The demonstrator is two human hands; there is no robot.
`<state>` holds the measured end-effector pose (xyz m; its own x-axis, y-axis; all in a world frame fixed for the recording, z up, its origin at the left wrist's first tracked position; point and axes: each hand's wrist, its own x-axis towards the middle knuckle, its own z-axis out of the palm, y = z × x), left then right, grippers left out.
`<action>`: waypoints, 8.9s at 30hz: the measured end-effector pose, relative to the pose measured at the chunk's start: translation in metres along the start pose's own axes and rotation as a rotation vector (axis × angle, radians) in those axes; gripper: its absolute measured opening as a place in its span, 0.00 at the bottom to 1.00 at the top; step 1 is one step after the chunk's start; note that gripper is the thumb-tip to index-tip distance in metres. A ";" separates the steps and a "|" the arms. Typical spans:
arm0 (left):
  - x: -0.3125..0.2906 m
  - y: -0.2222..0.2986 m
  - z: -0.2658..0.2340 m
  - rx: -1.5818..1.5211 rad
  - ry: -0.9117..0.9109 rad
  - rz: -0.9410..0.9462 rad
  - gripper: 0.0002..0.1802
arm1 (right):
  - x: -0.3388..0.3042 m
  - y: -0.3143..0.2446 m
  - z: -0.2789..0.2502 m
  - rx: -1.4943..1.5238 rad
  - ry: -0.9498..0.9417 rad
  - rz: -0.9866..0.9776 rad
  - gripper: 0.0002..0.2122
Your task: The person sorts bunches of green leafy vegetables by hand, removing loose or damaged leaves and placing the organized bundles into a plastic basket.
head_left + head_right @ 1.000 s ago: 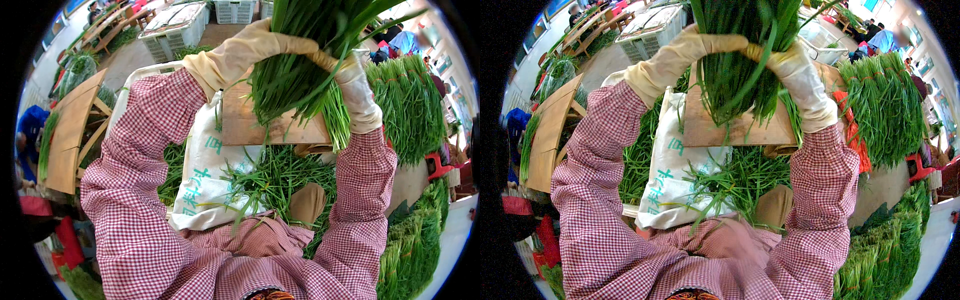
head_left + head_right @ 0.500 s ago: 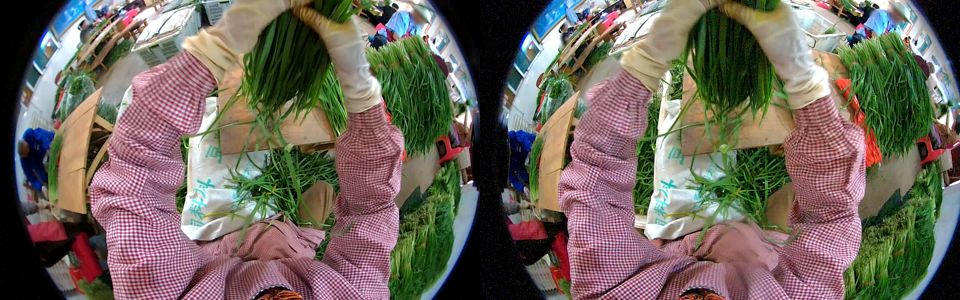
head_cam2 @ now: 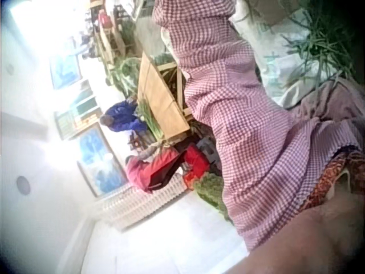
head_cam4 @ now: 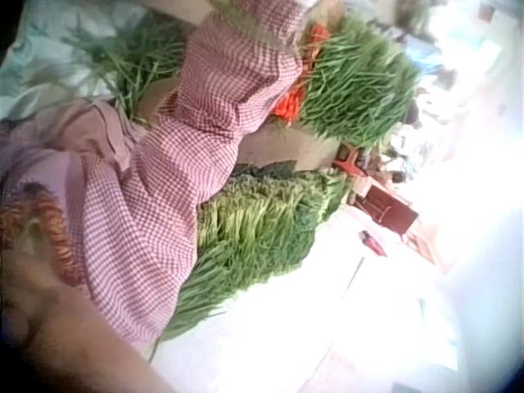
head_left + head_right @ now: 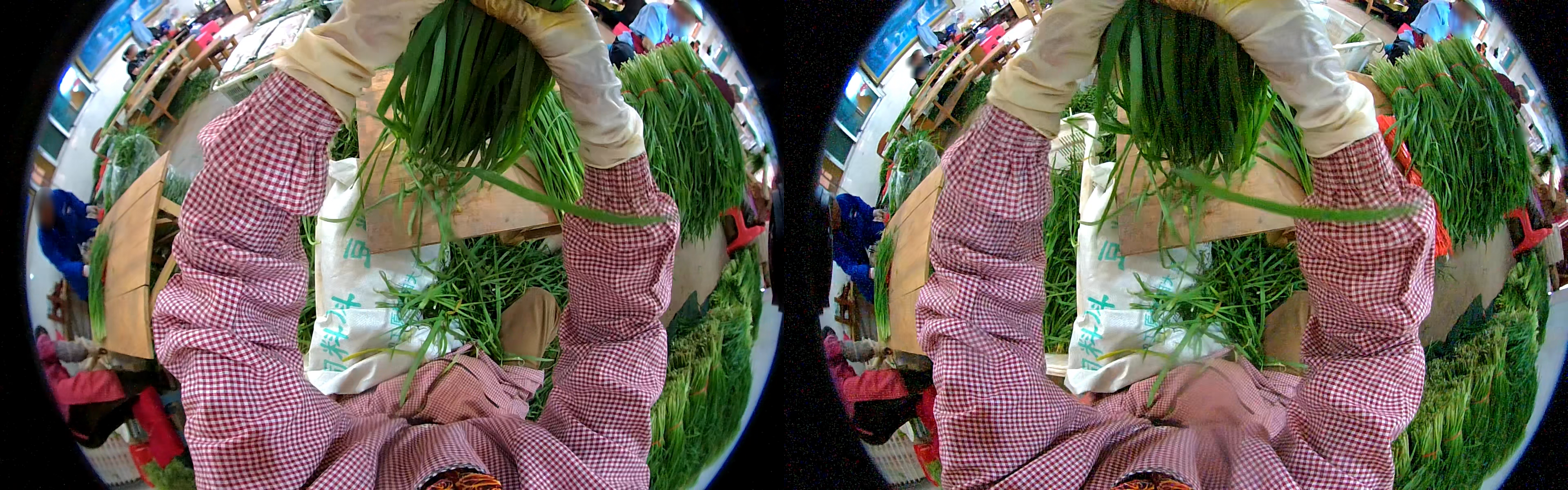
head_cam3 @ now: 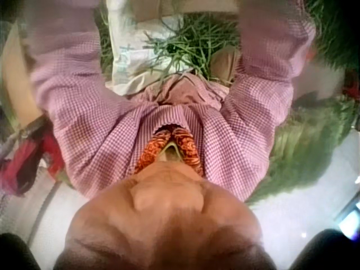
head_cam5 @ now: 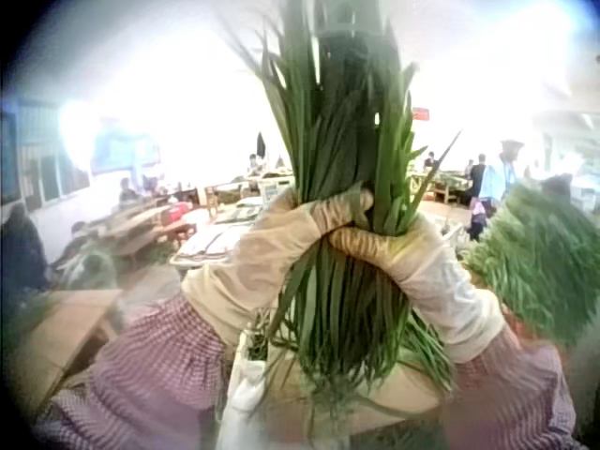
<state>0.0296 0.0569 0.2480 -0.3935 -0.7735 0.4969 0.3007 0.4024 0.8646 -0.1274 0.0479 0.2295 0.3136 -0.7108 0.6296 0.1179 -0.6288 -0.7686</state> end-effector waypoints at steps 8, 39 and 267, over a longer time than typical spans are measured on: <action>-0.008 -0.049 -0.036 0.001 -0.088 -0.029 0.36 | -0.001 0.039 -0.003 -0.047 -0.020 -0.149 0.15; 0.032 0.003 0.012 -0.014 0.210 0.073 0.11 | -0.109 0.082 0.028 -0.141 0.115 0.139 0.47; -0.055 0.058 -0.144 0.031 0.284 0.044 0.11 | -0.222 0.103 0.110 1.044 0.087 0.261 0.27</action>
<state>0.1933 0.0523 0.2607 -0.1206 -0.8593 0.4971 0.2841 0.4500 0.8466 -0.0815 0.1750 -0.0019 0.3823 -0.8298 0.4066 0.8152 0.0957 -0.5712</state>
